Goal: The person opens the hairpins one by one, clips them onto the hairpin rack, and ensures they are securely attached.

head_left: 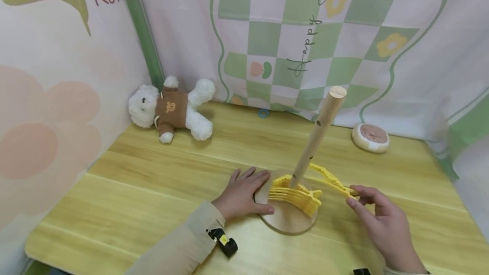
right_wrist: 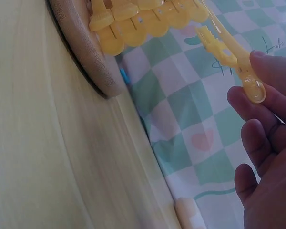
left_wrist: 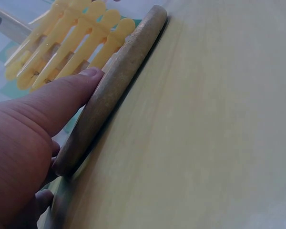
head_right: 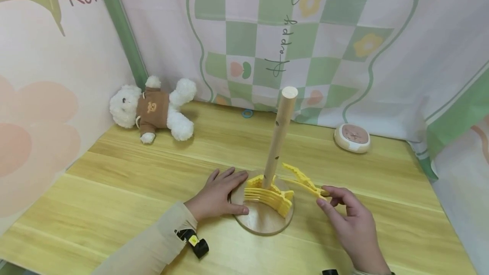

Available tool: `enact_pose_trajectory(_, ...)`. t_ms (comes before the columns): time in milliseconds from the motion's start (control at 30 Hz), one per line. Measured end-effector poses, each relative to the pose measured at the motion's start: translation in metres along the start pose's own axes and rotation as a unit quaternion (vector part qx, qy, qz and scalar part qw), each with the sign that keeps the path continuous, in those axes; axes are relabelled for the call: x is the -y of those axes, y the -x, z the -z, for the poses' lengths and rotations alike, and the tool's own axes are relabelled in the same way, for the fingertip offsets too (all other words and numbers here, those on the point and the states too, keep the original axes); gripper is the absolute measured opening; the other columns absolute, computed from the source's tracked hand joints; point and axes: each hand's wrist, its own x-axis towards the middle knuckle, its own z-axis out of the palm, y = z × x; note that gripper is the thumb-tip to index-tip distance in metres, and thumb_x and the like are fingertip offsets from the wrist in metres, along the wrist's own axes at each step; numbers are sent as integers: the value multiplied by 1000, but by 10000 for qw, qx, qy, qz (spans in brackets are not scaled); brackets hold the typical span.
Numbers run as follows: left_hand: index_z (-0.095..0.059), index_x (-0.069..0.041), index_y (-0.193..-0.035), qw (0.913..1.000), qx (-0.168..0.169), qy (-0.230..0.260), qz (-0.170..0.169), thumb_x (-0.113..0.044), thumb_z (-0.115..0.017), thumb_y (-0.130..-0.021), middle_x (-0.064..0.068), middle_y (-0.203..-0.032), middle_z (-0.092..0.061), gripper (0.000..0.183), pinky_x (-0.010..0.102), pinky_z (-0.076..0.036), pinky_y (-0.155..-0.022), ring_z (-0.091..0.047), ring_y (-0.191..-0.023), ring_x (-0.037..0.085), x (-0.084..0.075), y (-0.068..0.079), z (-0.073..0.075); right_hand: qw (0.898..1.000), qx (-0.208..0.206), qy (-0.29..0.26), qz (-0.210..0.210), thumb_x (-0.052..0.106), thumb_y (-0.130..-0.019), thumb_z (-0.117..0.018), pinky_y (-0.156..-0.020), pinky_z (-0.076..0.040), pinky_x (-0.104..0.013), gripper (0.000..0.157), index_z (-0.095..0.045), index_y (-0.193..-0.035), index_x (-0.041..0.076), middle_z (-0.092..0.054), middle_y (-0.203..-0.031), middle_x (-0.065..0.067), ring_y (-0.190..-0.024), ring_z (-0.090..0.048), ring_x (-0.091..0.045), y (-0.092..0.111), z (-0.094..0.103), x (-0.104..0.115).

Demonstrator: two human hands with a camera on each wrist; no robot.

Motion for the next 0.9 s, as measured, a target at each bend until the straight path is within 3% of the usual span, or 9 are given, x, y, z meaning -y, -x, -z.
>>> enact_pose_trajectory(167, -33, -21, -159, 10000, 3, 12, -1, -71, -68, -80, -9, -162, -31, 100, 59, -6, -121, -20, -152, 26, 0, 0, 0, 9997, 164, -93, 153, -15, -80, -74, -79, -42, -10, 34, -71, -110, -1, -66, -88, 7, -85, -57, -3, 0, 2, 2)
enact_pose_trajectory(500, -34, -20, -158, 10000, 38, 54, 1, -69, -70, -80, -8, -162, -31, 99, 59, -6, -121, -21, -152, 26, -2, 1, 2, 9982, 574, -154, 53, -11, -81, -76, -83, -41, -9, 35, -71, -114, 1, -68, -96, 4, -89, -56, -7, 5, 5, 9)
enact_pose_trajectory(633, -34, -20, -158, 10000, 35, 60, 4, -69, -70, -80, -8, -162, -31, 99, 59, -6, -121, -21, -152, 26, -3, 1, 3, 9974, 712, -13, 114, -7, -81, -79, -57, -44, -12, 35, -72, -114, 5, -67, -104, 7, -90, -53, -6, 6, 2, 17)
enact_pose_trajectory(733, -34, -20, -158, 10000, 12, 52, 8, -70, -70, -80, -8, -162, -31, 99, 59, -6, -121, -21, -152, 27, -2, 1, 2, 9970, 755, 90, 127, -3, -81, -81, -39, -37, -20, 37, -73, -115, 8, -65, -107, 12, -91, -50, -4, 8, -1, 21)
enact_pose_trajectory(800, -34, -20, -158, 10000, 1, 53, 7, -70, -69, -80, -8, -162, -31, 99, 59, -6, -121, -21, -152, 27, -2, 1, 2, 9969, 749, 137, 177, -2, -79, -82, -45, -40, -17, 38, -73, -115, 9, -65, -109, 11, -92, -51, -4, 8, -3, 21)
enact_pose_trajectory(900, -33, -20, -158, 10000, 3, 84, 14, -69, -70, -80, -8, -162, -31, 99, 58, -5, -121, -21, -152, 27, -3, 1, 2, 9970, 709, 183, 252, -2, -78, -83, -65, -45, -11, 41, -74, -116, 10, -67, -111, 9, -93, -53, -4, 9, -6, 21)
